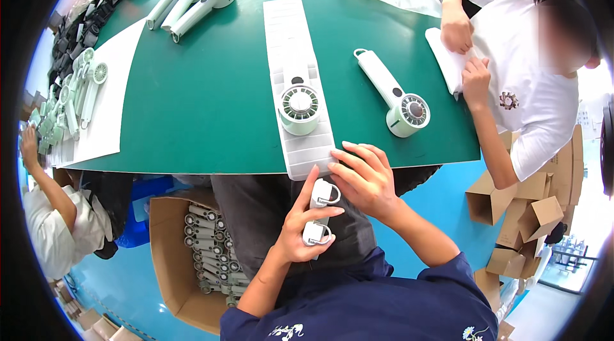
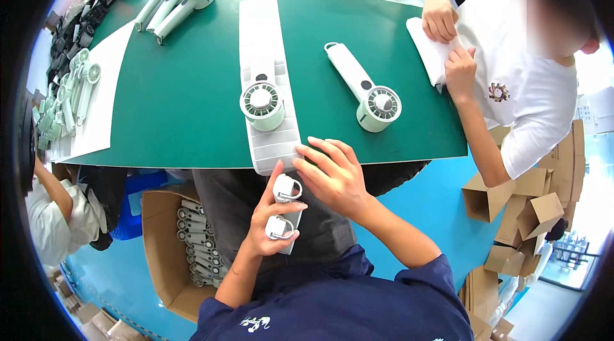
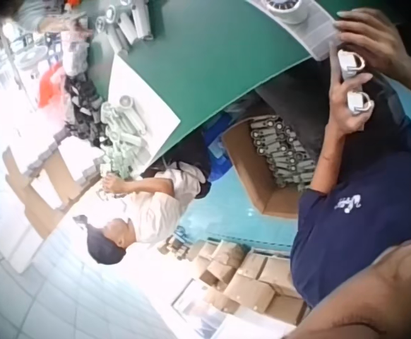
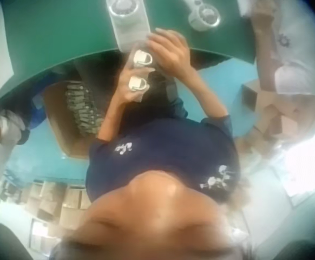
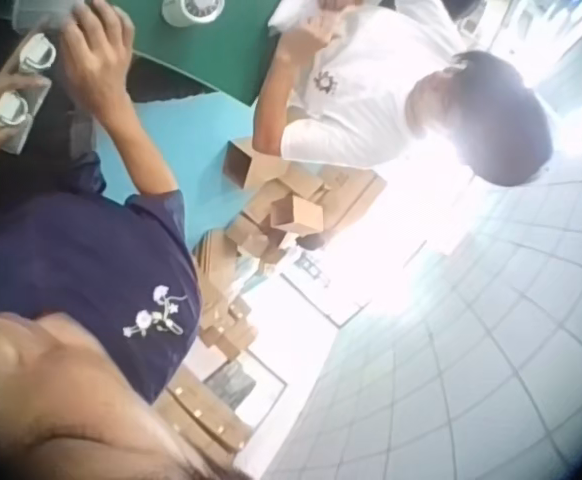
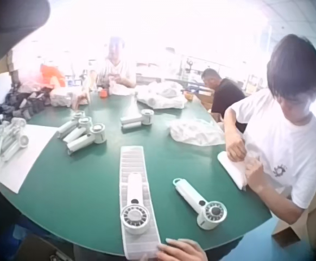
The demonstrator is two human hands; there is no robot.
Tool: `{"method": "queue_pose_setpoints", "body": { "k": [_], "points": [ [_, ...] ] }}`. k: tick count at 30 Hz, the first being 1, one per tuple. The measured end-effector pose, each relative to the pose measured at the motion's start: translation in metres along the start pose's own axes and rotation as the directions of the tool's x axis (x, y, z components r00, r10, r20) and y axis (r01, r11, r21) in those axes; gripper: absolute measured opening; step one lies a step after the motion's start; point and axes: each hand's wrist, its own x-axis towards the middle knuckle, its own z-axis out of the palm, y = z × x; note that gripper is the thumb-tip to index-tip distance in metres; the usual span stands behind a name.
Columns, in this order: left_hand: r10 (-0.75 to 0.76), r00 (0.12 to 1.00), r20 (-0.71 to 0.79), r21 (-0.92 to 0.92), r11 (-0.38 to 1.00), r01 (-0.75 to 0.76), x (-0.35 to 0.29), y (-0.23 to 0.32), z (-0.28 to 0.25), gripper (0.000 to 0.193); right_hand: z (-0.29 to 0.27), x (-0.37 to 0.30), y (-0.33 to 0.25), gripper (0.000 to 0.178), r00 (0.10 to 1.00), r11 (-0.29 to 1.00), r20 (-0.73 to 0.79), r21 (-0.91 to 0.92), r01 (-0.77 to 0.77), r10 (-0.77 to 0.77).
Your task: Assembling handheld electronic fans by attaching components at a factory workbench.
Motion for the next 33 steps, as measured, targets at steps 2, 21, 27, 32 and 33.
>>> {"method": "queue_pose_setpoints", "body": {
  "k": [2,21,27,32,33],
  "points": [
    [-0.016,1.0,0.026,0.007,1.0,0.016,0.001,-0.001,-0.003,0.049,-0.001,-0.002,0.0,0.03,1.0,1.0,0.007,0.009,0.008,-0.008],
    [-0.05,0.998,-0.025,-0.017,0.999,0.049,0.003,-0.009,0.008,0.047,0.008,-0.019,0.006,0.02,0.992,0.998,-0.113,0.023,0.054,-0.051],
    [-0.103,0.992,-0.076,-0.024,0.995,0.102,-0.004,-0.008,0.006,0.046,0.016,-0.019,0.001,0.026,0.988,0.997,-0.137,0.028,0.072,-0.068],
    [-0.1,0.992,-0.078,0.03,0.994,0.103,-0.002,-0.009,0.008,0.046,0.011,-0.018,0.001,0.027,0.99,0.998,-0.133,0.031,0.056,-0.051],
    [-0.094,0.993,-0.07,0.028,0.995,0.096,-0.003,-0.007,0.009,0.046,0.012,-0.019,0.0,0.028,0.989,0.998,-0.137,0.041,0.058,-0.051]
  ]
}}
